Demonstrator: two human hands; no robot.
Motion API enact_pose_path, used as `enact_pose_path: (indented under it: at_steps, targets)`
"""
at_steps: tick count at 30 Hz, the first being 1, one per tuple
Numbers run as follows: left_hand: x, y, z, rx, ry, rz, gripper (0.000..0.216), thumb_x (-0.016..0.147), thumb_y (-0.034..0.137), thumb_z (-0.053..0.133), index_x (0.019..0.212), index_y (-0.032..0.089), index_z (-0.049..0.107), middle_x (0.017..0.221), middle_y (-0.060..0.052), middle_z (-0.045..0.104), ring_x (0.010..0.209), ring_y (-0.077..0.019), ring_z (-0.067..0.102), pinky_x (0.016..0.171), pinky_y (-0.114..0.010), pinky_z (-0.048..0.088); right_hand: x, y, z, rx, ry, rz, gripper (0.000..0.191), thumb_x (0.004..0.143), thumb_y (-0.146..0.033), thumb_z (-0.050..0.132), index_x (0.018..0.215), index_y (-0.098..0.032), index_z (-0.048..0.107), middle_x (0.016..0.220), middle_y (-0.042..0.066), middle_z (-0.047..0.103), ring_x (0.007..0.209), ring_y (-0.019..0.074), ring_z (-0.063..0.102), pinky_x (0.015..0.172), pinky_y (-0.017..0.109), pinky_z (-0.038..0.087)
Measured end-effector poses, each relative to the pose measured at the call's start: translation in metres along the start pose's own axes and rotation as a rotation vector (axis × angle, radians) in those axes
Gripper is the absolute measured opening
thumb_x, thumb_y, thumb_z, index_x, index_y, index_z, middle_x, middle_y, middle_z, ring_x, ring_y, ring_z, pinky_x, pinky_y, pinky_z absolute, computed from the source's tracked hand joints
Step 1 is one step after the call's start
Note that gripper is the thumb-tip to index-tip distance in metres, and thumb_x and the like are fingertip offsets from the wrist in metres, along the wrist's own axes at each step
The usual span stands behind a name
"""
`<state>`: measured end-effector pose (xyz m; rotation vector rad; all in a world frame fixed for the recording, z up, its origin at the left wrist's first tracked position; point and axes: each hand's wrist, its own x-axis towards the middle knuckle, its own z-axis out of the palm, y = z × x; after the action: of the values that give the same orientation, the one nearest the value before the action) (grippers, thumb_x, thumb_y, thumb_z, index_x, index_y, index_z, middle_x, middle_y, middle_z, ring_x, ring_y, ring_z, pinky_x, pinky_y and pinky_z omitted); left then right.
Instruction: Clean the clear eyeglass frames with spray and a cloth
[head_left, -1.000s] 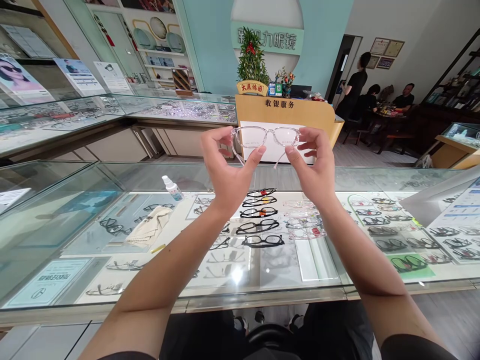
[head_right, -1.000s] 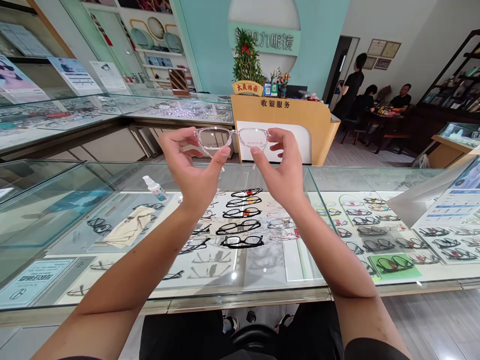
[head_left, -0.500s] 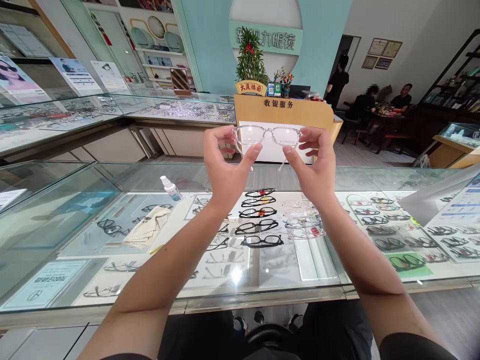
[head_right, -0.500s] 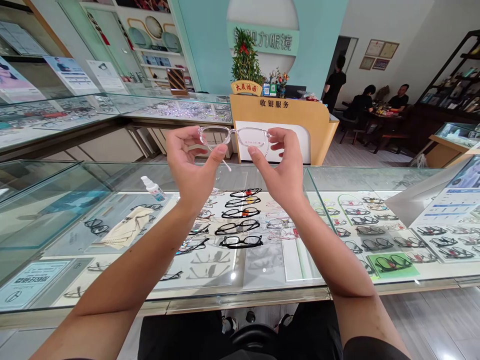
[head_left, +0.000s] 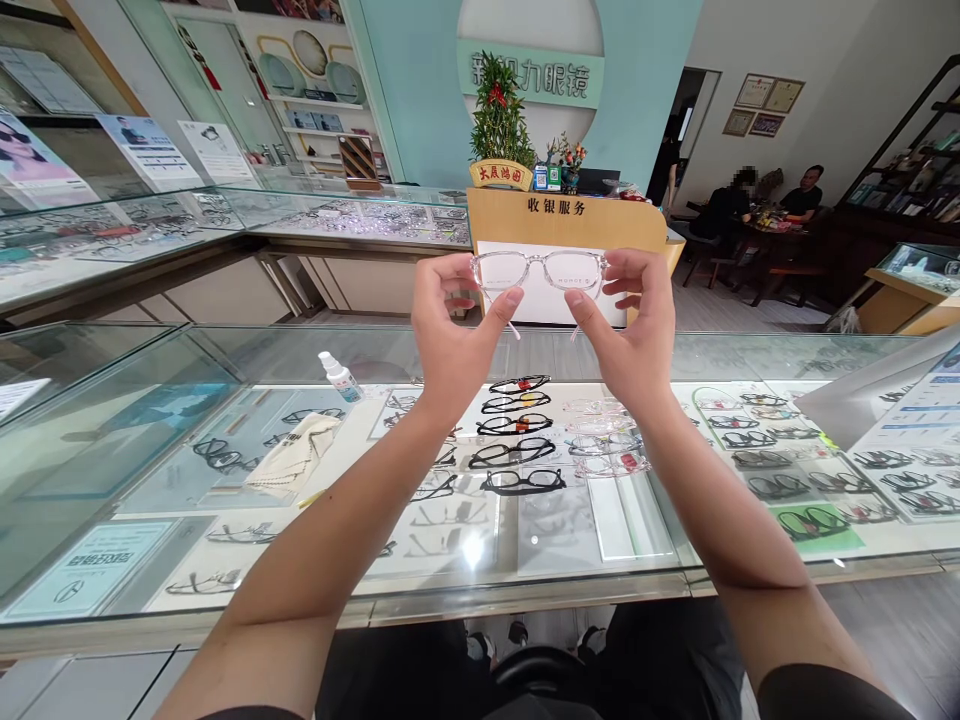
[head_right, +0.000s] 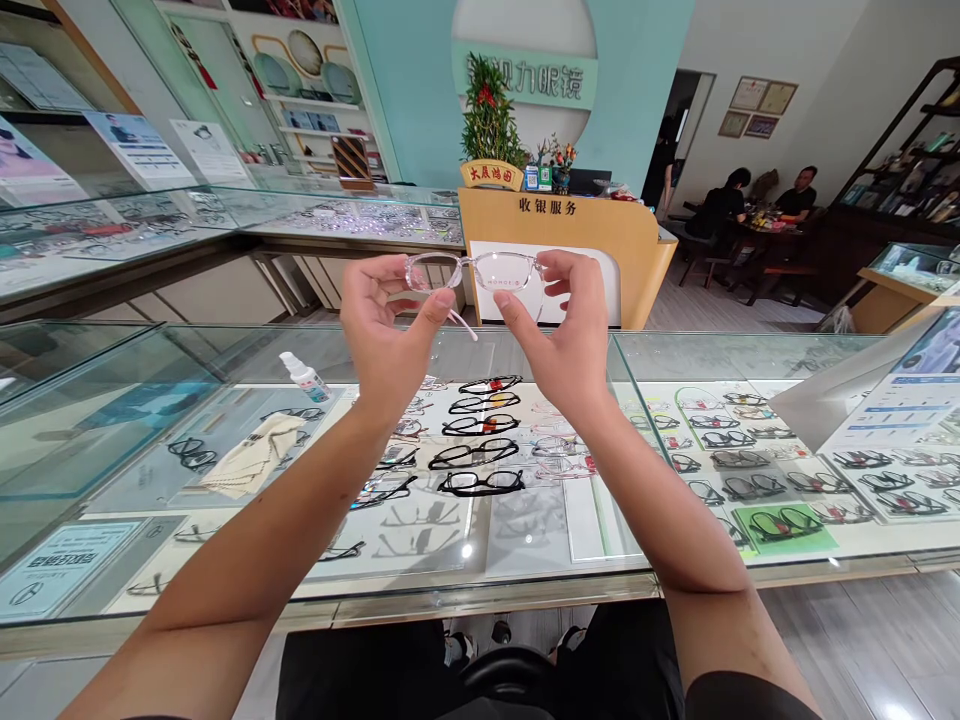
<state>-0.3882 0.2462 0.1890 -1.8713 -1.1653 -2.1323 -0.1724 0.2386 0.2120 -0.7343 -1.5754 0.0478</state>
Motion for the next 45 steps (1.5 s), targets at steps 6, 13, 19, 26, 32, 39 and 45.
enact_pose_path:
  at_steps: [6, 13, 19, 26, 32, 39, 45]
  targets:
    - [-0.001, -0.001, 0.001, 0.016, 0.020, 0.028, 0.063, 0.092, 0.075, 0.081, 0.136, 0.036, 0.057, 0.128, -0.008, 0.072, 0.118, -0.0302, 0.074, 0.094, -0.051, 0.064, 0.000, 0.003, 0.000, -0.022, 0.000, -0.037, 0.043, 0.103, -0.057, 0.075, 0.138, -0.036, 0.061, 0.135, 0.008, 0.071, 0.113, 0.0266, 0.071, 0.091, 0.049, 0.063]
    - [-0.002, 0.002, 0.001, 0.056, 0.113, 0.091, 0.069, 0.086, 0.075, 0.086, 0.135, 0.037, 0.057, 0.129, -0.008, 0.069, 0.121, -0.0318, 0.072, 0.095, -0.052, 0.063, 0.000, 0.006, 0.001, 0.009, -0.037, -0.031, 0.043, 0.105, -0.054, 0.073, 0.143, -0.038, 0.060, 0.144, 0.008, 0.072, 0.120, 0.0281, 0.073, 0.096, 0.051, 0.063]
    - [-0.003, 0.006, -0.001, 0.089, 0.126, 0.083, 0.069, 0.085, 0.071, 0.089, 0.135, 0.037, 0.057, 0.130, -0.007, 0.067, 0.126, -0.0329, 0.069, 0.103, -0.055, 0.061, -0.001, 0.007, 0.003, 0.022, -0.045, -0.008, 0.041, 0.106, -0.054, 0.072, 0.142, -0.037, 0.062, 0.143, 0.008, 0.074, 0.122, 0.0273, 0.073, 0.097, 0.050, 0.063]
    - [-0.004, 0.010, -0.003, 0.090, 0.114, 0.056, 0.068, 0.086, 0.067, 0.090, 0.136, 0.034, 0.056, 0.133, -0.008, 0.065, 0.133, -0.0333, 0.066, 0.110, -0.054, 0.058, -0.001, 0.009, 0.004, 0.011, -0.054, 0.006, 0.042, 0.106, -0.054, 0.072, 0.143, -0.036, 0.062, 0.140, 0.008, 0.075, 0.120, 0.0278, 0.073, 0.098, 0.051, 0.062]
    - [-0.001, 0.009, -0.005, 0.050, 0.099, 0.127, 0.071, 0.083, 0.062, 0.093, 0.138, 0.036, 0.057, 0.143, -0.010, 0.063, 0.142, -0.0366, 0.061, 0.116, -0.058, 0.054, -0.002, 0.011, 0.006, 0.052, -0.039, -0.026, 0.042, 0.107, -0.049, 0.069, 0.147, -0.040, 0.061, 0.149, 0.007, 0.073, 0.125, 0.0290, 0.074, 0.100, 0.051, 0.063]
    - [0.006, -0.019, 0.000, -0.124, 0.071, 0.147, 0.077, 0.082, 0.066, 0.094, 0.144, 0.040, 0.057, 0.154, -0.009, 0.060, 0.150, -0.0373, 0.060, 0.123, -0.061, 0.050, -0.003, 0.005, 0.005, 0.062, 0.004, -0.090, 0.045, 0.110, -0.046, 0.063, 0.154, -0.043, 0.059, 0.154, 0.007, 0.071, 0.129, 0.0302, 0.073, 0.102, 0.053, 0.063]
    - [0.014, -0.034, 0.000, -0.234, 0.051, 0.160, 0.077, 0.084, 0.069, 0.092, 0.145, 0.038, 0.055, 0.156, -0.009, 0.064, 0.147, -0.0340, 0.065, 0.126, -0.058, 0.051, -0.003, -0.005, 0.005, 0.079, 0.033, -0.113, 0.039, 0.110, -0.044, 0.061, 0.149, -0.042, 0.065, 0.149, 0.006, 0.074, 0.125, 0.0281, 0.073, 0.101, 0.050, 0.062]
